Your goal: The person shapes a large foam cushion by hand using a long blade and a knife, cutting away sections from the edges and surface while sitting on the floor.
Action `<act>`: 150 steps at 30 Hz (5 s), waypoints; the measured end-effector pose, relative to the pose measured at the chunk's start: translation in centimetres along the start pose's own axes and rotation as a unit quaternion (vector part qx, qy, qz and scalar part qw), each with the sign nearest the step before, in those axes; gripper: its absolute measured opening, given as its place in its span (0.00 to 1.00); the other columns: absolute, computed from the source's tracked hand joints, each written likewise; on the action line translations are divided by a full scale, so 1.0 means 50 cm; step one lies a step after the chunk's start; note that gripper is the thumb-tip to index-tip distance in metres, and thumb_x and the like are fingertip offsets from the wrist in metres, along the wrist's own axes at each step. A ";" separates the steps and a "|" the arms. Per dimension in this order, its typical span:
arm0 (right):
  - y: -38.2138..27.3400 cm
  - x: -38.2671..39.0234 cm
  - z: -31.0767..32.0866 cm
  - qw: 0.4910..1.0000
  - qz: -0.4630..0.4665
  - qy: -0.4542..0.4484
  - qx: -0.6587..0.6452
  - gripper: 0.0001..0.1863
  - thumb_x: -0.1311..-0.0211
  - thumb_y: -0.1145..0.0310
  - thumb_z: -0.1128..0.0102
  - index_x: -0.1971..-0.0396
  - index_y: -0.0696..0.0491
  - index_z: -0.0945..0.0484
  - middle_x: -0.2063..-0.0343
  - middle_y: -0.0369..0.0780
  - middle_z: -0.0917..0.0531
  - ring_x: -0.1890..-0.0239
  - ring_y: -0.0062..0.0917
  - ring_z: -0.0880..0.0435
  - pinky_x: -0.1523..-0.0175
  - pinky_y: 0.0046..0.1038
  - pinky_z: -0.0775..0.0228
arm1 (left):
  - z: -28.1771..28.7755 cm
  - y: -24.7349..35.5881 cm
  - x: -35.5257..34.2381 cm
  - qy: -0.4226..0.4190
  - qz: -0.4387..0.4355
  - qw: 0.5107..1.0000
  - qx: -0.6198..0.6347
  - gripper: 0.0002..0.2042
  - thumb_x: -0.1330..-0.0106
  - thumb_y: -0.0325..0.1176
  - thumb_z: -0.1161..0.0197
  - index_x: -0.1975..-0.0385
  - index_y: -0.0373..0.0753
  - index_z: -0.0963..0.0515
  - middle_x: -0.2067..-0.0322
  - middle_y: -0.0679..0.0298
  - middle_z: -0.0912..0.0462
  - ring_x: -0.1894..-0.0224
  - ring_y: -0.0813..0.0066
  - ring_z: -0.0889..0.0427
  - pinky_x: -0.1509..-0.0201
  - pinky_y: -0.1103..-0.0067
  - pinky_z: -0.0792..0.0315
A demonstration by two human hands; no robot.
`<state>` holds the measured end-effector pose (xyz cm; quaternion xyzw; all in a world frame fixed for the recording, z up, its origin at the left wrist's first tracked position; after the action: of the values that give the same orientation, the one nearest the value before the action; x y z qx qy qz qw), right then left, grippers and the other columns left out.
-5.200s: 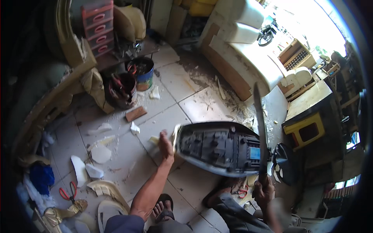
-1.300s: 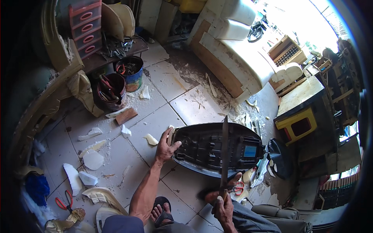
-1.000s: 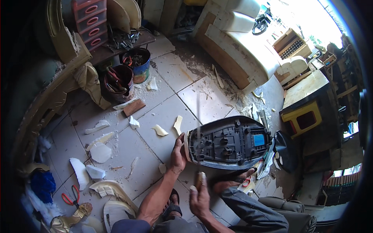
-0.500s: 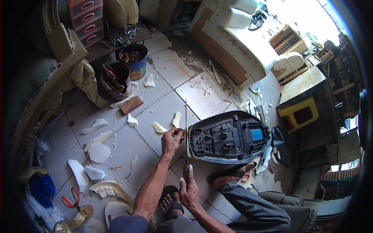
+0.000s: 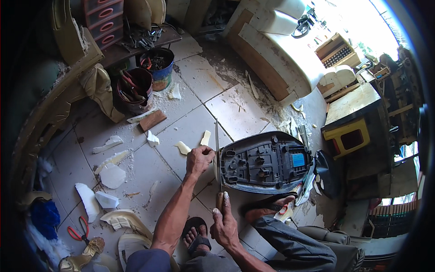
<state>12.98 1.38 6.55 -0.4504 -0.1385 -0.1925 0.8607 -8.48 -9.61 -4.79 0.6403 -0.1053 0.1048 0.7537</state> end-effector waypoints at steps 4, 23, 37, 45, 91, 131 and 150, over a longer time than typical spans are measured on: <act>-0.009 -0.017 0.024 0.999 -0.014 -0.008 0.050 0.36 0.22 0.63 0.50 0.20 0.47 0.52 0.57 0.50 0.20 0.60 0.37 0.17 0.50 0.37 0.25 | -0.032 -0.011 -0.012 -0.039 0.001 0.999 0.031 0.11 0.38 0.38 0.32 0.68 0.37 0.13 0.78 0.67 0.14 0.77 0.83 0.19 0.70 0.80 0.26; -0.085 -0.008 0.075 0.980 -0.093 -0.144 0.101 0.36 0.24 0.64 0.49 0.21 0.52 0.49 0.29 0.54 0.32 0.28 0.44 0.30 0.26 0.34 0.38 | -0.020 -0.094 0.001 0.049 0.049 0.966 0.248 0.10 0.33 0.36 0.33 0.72 0.37 0.19 0.78 0.75 0.24 0.77 0.87 0.29 0.72 0.84 0.32; -0.050 0.079 0.160 0.980 0.073 -0.090 0.161 0.35 0.24 0.59 0.50 0.21 0.44 0.47 0.52 0.62 0.17 0.50 0.53 0.15 0.40 0.40 0.28 | -0.082 -0.137 -0.014 0.070 0.053 0.921 0.380 0.10 0.33 0.36 0.34 0.73 0.37 0.20 0.79 0.73 0.23 0.80 0.85 0.27 0.75 0.82 0.31; -0.028 0.110 0.160 0.980 0.004 -0.136 0.144 0.35 0.24 0.66 0.50 0.21 0.53 0.49 0.29 0.54 0.32 0.27 0.48 0.33 0.24 0.38 0.41 | -0.053 -0.146 0.003 0.095 0.080 0.906 0.404 0.09 0.33 0.35 0.33 0.72 0.38 0.20 0.78 0.72 0.23 0.80 0.84 0.27 0.75 0.83 0.31; 0.089 0.201 0.160 0.974 -0.008 -0.111 0.199 0.37 0.29 0.64 0.42 0.23 0.49 0.44 0.52 0.56 0.18 0.47 0.53 0.19 0.40 0.42 0.25 | 0.001 -0.273 0.060 0.167 0.163 0.877 0.420 0.06 0.28 0.34 0.39 0.63 0.39 0.22 0.75 0.66 0.19 0.79 0.72 0.18 0.76 0.75 0.20; 0.041 0.434 0.818 0.794 -0.019 0.584 -0.169 0.24 0.21 0.62 0.49 0.29 0.45 0.37 0.73 0.32 0.27 0.86 0.13 0.33 0.85 0.19 0.41 | -0.101 -0.004 0.028 0.051 -0.083 0.995 0.032 0.27 0.37 0.27 0.35 0.35 0.35 0.24 0.39 0.48 0.19 0.36 0.58 0.19 0.31 0.72 0.29; 0.713 0.029 0.596 0.859 -0.101 0.378 0.329 0.36 0.26 0.51 0.45 0.26 0.55 0.40 0.45 0.53 0.21 0.51 0.50 0.18 0.44 0.48 0.25 | -0.081 0.052 0.040 0.036 -0.134 0.989 0.050 0.28 0.38 0.26 0.34 0.35 0.35 0.24 0.38 0.51 0.19 0.35 0.62 0.20 0.31 0.75 0.31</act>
<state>28.60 44.29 -2.03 -0.0174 0.0974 -0.3776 0.9207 -7.22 -5.17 -2.41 0.6815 0.0141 0.0315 0.7310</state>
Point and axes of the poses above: each hand's wrist, its own x-axis away from the middle knuckle, its own z-axis out of the back of the hand, y = z × x, the point moved 9 cm from there along -x, towards the middle knuckle
